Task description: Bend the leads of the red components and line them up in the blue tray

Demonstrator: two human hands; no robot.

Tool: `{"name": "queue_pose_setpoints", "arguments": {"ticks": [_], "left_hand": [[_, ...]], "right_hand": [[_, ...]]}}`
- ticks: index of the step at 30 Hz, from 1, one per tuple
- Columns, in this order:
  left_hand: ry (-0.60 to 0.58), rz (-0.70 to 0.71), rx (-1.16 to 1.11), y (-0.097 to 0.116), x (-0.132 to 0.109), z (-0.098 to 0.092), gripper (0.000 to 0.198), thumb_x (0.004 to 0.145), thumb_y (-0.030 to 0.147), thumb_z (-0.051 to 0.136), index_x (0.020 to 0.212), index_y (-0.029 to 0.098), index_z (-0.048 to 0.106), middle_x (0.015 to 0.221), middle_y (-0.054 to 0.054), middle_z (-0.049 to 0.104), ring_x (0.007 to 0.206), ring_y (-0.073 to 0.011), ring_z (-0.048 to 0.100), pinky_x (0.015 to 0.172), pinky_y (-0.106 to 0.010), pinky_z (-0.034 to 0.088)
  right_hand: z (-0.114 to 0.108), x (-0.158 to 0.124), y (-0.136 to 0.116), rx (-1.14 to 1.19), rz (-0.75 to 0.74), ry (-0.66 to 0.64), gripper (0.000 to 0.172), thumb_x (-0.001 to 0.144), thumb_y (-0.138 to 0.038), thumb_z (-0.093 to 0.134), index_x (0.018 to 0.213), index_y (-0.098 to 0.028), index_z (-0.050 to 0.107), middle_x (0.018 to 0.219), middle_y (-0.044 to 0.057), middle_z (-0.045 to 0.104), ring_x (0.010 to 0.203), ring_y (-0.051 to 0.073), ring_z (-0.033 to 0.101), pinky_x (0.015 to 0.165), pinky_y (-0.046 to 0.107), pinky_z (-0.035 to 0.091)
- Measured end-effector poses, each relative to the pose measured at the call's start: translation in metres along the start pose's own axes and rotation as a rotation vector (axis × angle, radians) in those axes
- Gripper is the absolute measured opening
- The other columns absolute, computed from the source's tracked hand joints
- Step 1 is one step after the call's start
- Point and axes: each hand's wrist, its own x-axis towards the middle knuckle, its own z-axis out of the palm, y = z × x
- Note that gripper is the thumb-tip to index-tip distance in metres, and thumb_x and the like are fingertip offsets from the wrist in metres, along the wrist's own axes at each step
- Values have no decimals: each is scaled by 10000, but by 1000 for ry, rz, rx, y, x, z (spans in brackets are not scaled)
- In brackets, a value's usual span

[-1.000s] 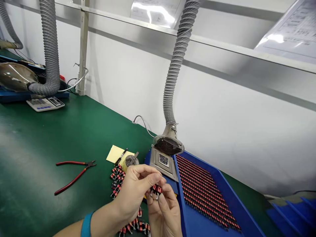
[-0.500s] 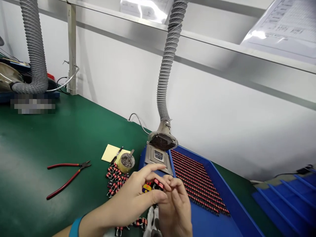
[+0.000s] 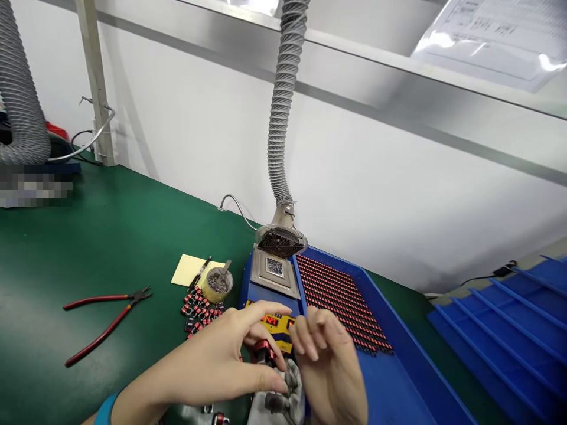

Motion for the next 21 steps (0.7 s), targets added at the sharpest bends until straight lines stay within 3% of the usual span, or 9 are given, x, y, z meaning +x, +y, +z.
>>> {"name": "queue_pose_setpoints", "arguments": {"ticks": [2,5,8,13,16,21], "left_hand": [[10,5,-38,-1,-1,-1,666,741,209,719,1342,312,448,947,13,696,865,-163,632,673,-239,473],[50,64,-87,-5,-1,0,635,738,204,726,1308,316,469,938,25,677,923,-167,630,750,-258,498],[76,95,-59,-8,0,1,597,737,186,721,1273,327,502,945,38,670,929,-157,628,793,-259,489],[134,78,84,-10,-2,1,569,750,209,704,1258,390,524,1073,39,656,1001,-173,604,889,-298,451],[141,101,183,-7,-3,2,559,761,225,690,1260,419,527,1117,51,651,1087,-190,569,905,-294,428],[47,117,219,-1,-3,3,658,761,203,679,1362,351,456,967,56,722,976,-174,613,919,-296,408]], "right_hand": [[-5,1,-3,-89,-84,41,233,805,-349,709,639,-197,652,556,-46,442,486,77,432,483,199,404],[-10,-2,-1,-313,-111,-126,184,812,-398,698,785,-220,737,615,0,574,596,117,533,581,226,455],[-10,-5,7,-409,-93,-248,163,817,-402,695,831,-250,749,681,3,620,639,119,550,622,219,465],[-6,-10,15,-441,-109,-222,91,825,-347,697,796,-267,729,715,-11,616,668,119,551,634,214,461],[-3,-13,14,-453,-118,-194,175,841,-325,679,700,-224,696,653,-10,564,638,120,509,617,230,436],[5,-10,3,-145,5,-21,299,816,-359,697,592,-199,579,534,-49,423,481,89,365,474,219,360]]}}
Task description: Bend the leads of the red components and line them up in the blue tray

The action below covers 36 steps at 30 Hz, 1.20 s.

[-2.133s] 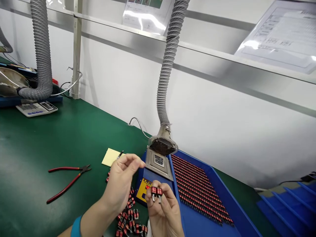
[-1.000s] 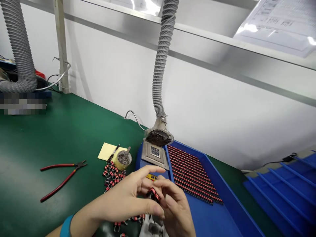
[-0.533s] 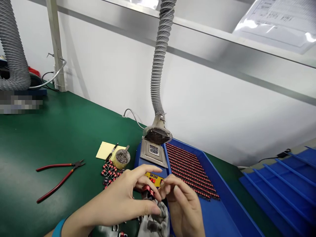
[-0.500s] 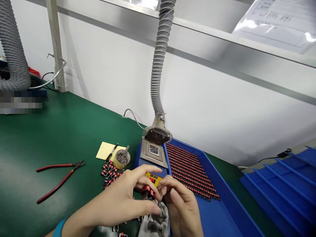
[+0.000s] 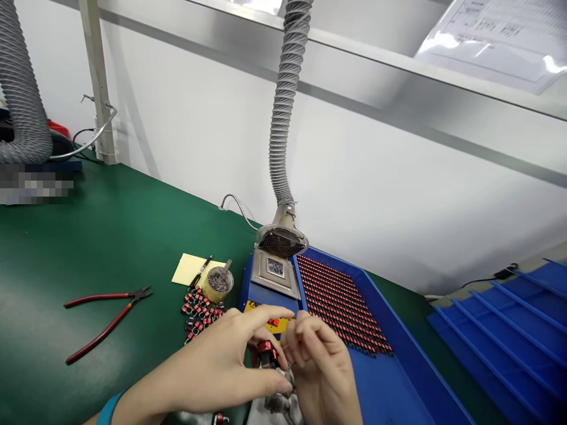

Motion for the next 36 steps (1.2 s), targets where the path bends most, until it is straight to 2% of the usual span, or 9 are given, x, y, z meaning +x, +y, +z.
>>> {"name": "queue_pose_setpoints", "arguments": {"ticks": [3,8,10,12,15,18,23,30,36], "left_hand": [[11,-28,-76,-2,0,0,654,763,213,678,1363,333,449,960,49,728,926,-170,633,903,-299,424],[114,-13,-133,-7,2,1,569,775,251,692,1292,381,494,1001,53,686,1049,-187,595,934,-312,423],[129,-5,-91,-7,3,1,539,785,258,687,1275,391,510,1045,51,677,1083,-192,574,941,-317,418],[129,10,-72,-7,4,1,518,792,245,678,1261,399,522,1089,56,675,1101,-191,566,942,-314,420],[124,26,-53,-6,4,2,489,814,250,660,1258,406,527,1129,62,670,1115,-185,565,974,-323,405],[117,43,-49,-7,3,3,469,841,244,622,1276,384,519,1101,44,665,1083,-180,574,965,-326,411],[108,37,-53,-9,3,4,385,897,252,510,1275,322,517,1024,6,625,979,-177,552,797,-284,443],[161,64,-60,-4,5,1,118,893,229,494,936,210,602,846,24,580,795,-126,503,697,-227,393],[166,78,-62,-1,8,-2,141,900,220,510,802,183,604,702,63,533,629,-76,414,605,-197,337]], "right_hand": [[-1,4,-4,53,-26,74,285,803,-368,706,604,-204,585,551,-51,413,476,86,378,456,211,361],[-7,1,7,-280,-89,-120,162,788,-393,723,800,-232,725,688,1,562,657,131,514,640,252,440],[-6,-1,12,-320,-119,-122,113,817,-344,704,770,-242,715,696,-7,554,675,130,501,654,246,426],[-3,-2,16,-309,-140,-98,154,840,-326,681,717,-236,693,668,-17,525,654,125,479,635,238,413],[1,-3,15,-239,-91,-51,181,835,-342,686,698,-226,666,664,-23,509,639,121,473,613,229,421],[4,-3,13,-158,-64,-5,203,828,-358,693,690,-217,646,659,-25,504,617,115,467,589,221,423],[5,-3,14,-249,-205,86,194,829,-326,698,686,-202,652,630,-23,502,591,112,462,570,222,410],[6,-5,18,-371,-371,114,117,809,-272,716,713,-215,681,631,-8,558,605,121,498,569,221,430],[6,-5,17,-396,-359,113,115,778,-286,745,707,-209,695,615,6,600,586,133,535,538,232,451]]}}
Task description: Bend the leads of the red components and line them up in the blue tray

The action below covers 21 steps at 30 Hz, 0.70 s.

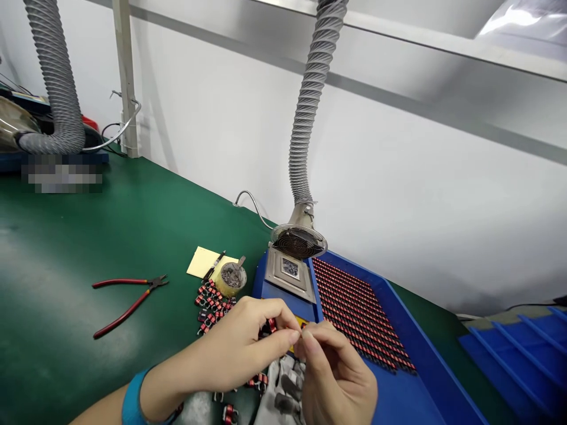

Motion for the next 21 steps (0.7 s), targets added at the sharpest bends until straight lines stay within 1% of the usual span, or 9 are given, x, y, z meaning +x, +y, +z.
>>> {"name": "queue_pose_setpoints", "arguments": {"ticks": [5,10,13,16,19,21], "left_hand": [[11,9,-9,-1,0,0,116,877,179,524,798,178,610,712,58,543,661,-80,452,615,-193,349],[43,26,-32,-2,0,1,141,881,191,524,761,168,594,702,51,549,652,-84,445,607,-204,338],[66,21,-33,-2,0,1,164,897,228,516,761,166,584,713,44,558,660,-88,452,606,-211,338],[76,17,-25,-4,0,1,185,908,267,510,765,167,574,718,40,558,666,-93,455,601,-219,341],[77,15,-28,-5,0,2,189,911,270,508,763,168,568,722,40,556,673,-94,456,601,-220,342],[76,17,-42,-5,0,2,185,908,265,513,761,168,568,726,40,560,677,-93,459,606,-216,347]], "right_hand": [[0,2,-2,-31,-10,-9,128,768,-291,755,686,-209,699,594,-1,609,564,126,537,535,232,456],[-1,3,0,0,-20,-42,113,777,-263,744,688,-210,698,589,-6,597,575,124,538,574,239,469],[-1,1,2,-21,-48,2,31,773,-236,746,769,-226,717,625,-4,616,595,127,558,574,237,470],[1,-3,1,-65,-122,68,148,759,-190,751,893,-252,744,723,19,663,651,152,601,588,261,496],[2,-4,-3,-134,-171,41,185,770,-174,736,914,-287,761,742,12,676,664,151,606,611,263,507],[1,-3,-4,-170,-147,19,168,782,-193,726,910,-294,766,738,8,682,652,146,609,606,253,508]]}}
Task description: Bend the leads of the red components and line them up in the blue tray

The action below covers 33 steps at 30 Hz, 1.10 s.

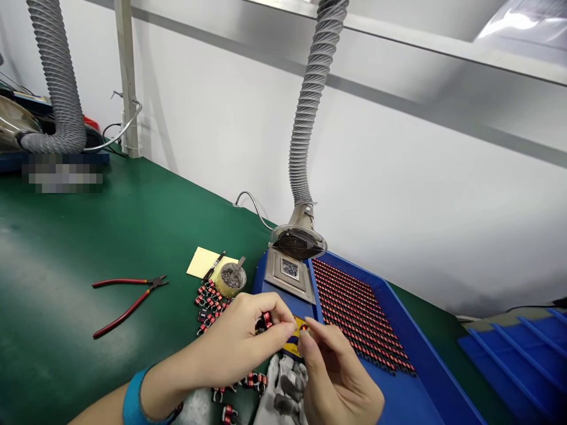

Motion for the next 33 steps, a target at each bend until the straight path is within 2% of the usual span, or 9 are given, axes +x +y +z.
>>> {"name": "queue_pose_setpoints", "arguments": {"ticks": [8,15,17,20,22,25,28,31,33], "left_hand": [[15,9,-28,-1,0,0,158,891,235,536,756,167,582,723,38,573,690,-98,490,614,-215,360],[41,44,-58,-1,2,-1,130,888,225,549,776,169,587,752,36,589,734,-101,513,678,-215,389],[23,44,-53,0,2,-1,122,883,215,549,778,169,591,746,40,577,722,-95,497,669,-211,381],[-29,10,-48,3,1,-2,139,883,219,537,766,167,592,714,45,543,671,-88,461,625,-208,364],[-63,-12,-40,4,1,-2,148,881,227,534,759,165,590,700,45,526,648,-86,448,604,-206,357],[-96,4,31,5,0,-4,152,899,245,516,796,171,598,722,38,551,649,-87,471,599,-200,361],[-97,112,257,2,-1,-4,184,936,247,468,830,179,602,766,16,619,671,-103,523,627,-212,369],[-102,264,528,-2,-1,-2,227,957,225,415,836,174,600,798,-21,671,702,-136,573,661,-245,376],[-68,324,593,-4,-1,-2,221,958,208,409,849,173,598,793,-25,677,698,-139,583,666,-247,382]], "right_hand": [[-2,3,5,-14,89,-40,52,770,-260,740,728,-232,728,672,13,679,623,150,618,586,232,502],[-10,10,-3,62,20,-408,106,833,-206,657,732,-237,667,655,-3,626,639,158,584,617,268,478],[-13,10,-3,78,-74,-381,85,842,-196,647,859,-263,697,753,13,656,752,183,606,704,305,493],[-14,10,1,13,-184,-241,306,856,-128,611,1097,-305,678,915,32,673,894,205,598,810,357,477],[-14,9,4,-94,-266,-204,370,836,-49,599,1092,-303,677,911,26,672,879,201,600,800,356,467],[-13,10,4,-188,-339,-216,287,823,-25,595,955,-267,675,822,13,659,790,184,605,747,326,463],[-11,9,1,-141,-132,-245,145,892,-149,557,800,-235,629,731,8,615,682,155,576,643,277,448],[-8,8,-1,148,216,-270,302,947,-292,490,661,-220,555,599,-12,508,568,139,513,537,258,420],[-8,8,-1,329,264,-251,328,956,-323,474,657,-218,562,560,-22,474,553,141,507,537,267,431]]}}
